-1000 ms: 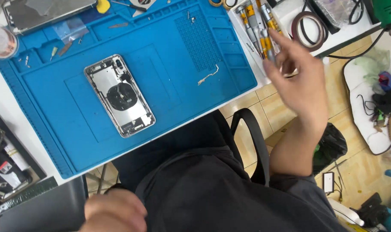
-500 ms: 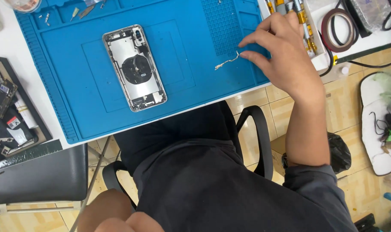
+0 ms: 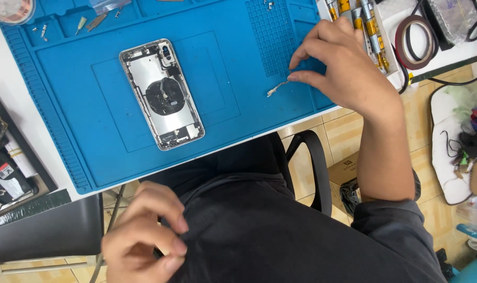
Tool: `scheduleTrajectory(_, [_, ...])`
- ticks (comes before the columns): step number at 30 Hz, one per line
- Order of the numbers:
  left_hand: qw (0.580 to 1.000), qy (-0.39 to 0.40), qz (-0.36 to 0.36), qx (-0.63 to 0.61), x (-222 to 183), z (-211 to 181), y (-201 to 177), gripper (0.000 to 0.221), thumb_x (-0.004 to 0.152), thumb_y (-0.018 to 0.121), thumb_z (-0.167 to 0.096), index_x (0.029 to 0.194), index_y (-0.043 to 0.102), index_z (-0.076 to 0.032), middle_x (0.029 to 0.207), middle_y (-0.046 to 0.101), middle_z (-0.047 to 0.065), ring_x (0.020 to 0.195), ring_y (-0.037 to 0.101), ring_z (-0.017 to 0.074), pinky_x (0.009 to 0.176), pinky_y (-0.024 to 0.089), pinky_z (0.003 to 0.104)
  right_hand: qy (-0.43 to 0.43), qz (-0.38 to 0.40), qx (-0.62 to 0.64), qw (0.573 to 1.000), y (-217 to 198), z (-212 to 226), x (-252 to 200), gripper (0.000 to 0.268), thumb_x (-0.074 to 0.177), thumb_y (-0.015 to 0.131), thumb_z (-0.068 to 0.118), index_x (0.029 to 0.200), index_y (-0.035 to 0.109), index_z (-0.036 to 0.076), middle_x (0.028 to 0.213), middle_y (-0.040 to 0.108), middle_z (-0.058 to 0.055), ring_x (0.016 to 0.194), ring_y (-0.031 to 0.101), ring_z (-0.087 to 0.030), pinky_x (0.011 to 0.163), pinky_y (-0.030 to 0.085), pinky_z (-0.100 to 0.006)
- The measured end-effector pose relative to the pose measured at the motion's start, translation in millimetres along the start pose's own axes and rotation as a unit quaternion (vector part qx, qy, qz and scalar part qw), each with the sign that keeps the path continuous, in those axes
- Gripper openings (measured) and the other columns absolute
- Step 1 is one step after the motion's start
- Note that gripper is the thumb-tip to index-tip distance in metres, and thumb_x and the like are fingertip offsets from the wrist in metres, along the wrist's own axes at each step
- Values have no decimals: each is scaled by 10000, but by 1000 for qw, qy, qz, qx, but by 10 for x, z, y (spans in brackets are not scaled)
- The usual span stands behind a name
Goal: Repairing a mobile phone by unscrewing components from the internal frame using a precision screwdriver.
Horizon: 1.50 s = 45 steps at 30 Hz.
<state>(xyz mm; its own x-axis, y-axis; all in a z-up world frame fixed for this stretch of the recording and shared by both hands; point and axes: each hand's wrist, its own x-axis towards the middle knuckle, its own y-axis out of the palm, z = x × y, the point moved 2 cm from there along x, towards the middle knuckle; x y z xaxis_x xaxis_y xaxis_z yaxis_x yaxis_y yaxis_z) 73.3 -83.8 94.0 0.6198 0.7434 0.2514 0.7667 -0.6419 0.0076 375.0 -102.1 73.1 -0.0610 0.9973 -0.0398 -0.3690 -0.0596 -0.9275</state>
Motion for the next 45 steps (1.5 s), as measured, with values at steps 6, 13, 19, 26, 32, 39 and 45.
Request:
scheduleTrajectory(6, [996,-62,60,-3,-203,520,-11,68,742,566,-178,747,554,-111,744,533,39,712,525,156,663,459,251,-14,22,10,1000,-13,-55,39,131,774,675,165,835,578,101,885,399,-59,852,321,-246,780,296,-358])
scheduleTrajectory(13, [992,-75,78,65,-131,581,99,63,723,597,-133,780,578,-113,763,555,26,735,550,149,686,463,251,-30,35,17,999,-45,-73,80,142,793,644,186,894,572,116,910,400,-55,844,331,-246,825,274,-407])
scheduleTrajectory(19, [987,-64,104,106,281,240,387,113,739,590,-18,841,558,-53,715,543,41,469,453,63,479,400,155,-47,42,0,998,-10,-97,89,139,793,648,200,871,589,102,914,401,-60,856,332,-247,803,266,-425])
scheduleTrajectory(26, [916,38,54,396,837,343,703,136,807,621,-135,894,564,-49,826,450,62,682,485,194,382,357,284,-27,28,-13,999,-12,-43,57,144,794,638,205,881,576,110,915,389,-60,862,327,-252,825,254,-491])
scheduleTrajectory(32, [914,-60,79,394,1042,649,792,135,743,657,-199,813,615,-91,787,451,40,805,472,234,453,403,355,-15,-4,-10,1000,7,-33,20,109,780,665,193,817,601,114,869,371,-52,848,313,-237,794,258,-467])
scheduleTrajectory(39, [902,-52,86,420,1130,717,810,107,699,697,-178,743,632,-105,751,483,32,778,461,224,453,391,345,8,-7,-10,1000,2,-2,5,111,796,656,192,808,599,98,868,375,-54,852,321,-236,767,261,-450])
scheduleTrajectory(45, [897,-45,100,429,1156,718,831,184,675,722,-217,768,631,-86,770,497,45,800,479,238,501,418,340,29,-13,-14,999,33,0,1,121,793,664,197,777,594,99,860,378,-48,858,323,-239,720,245,-438])
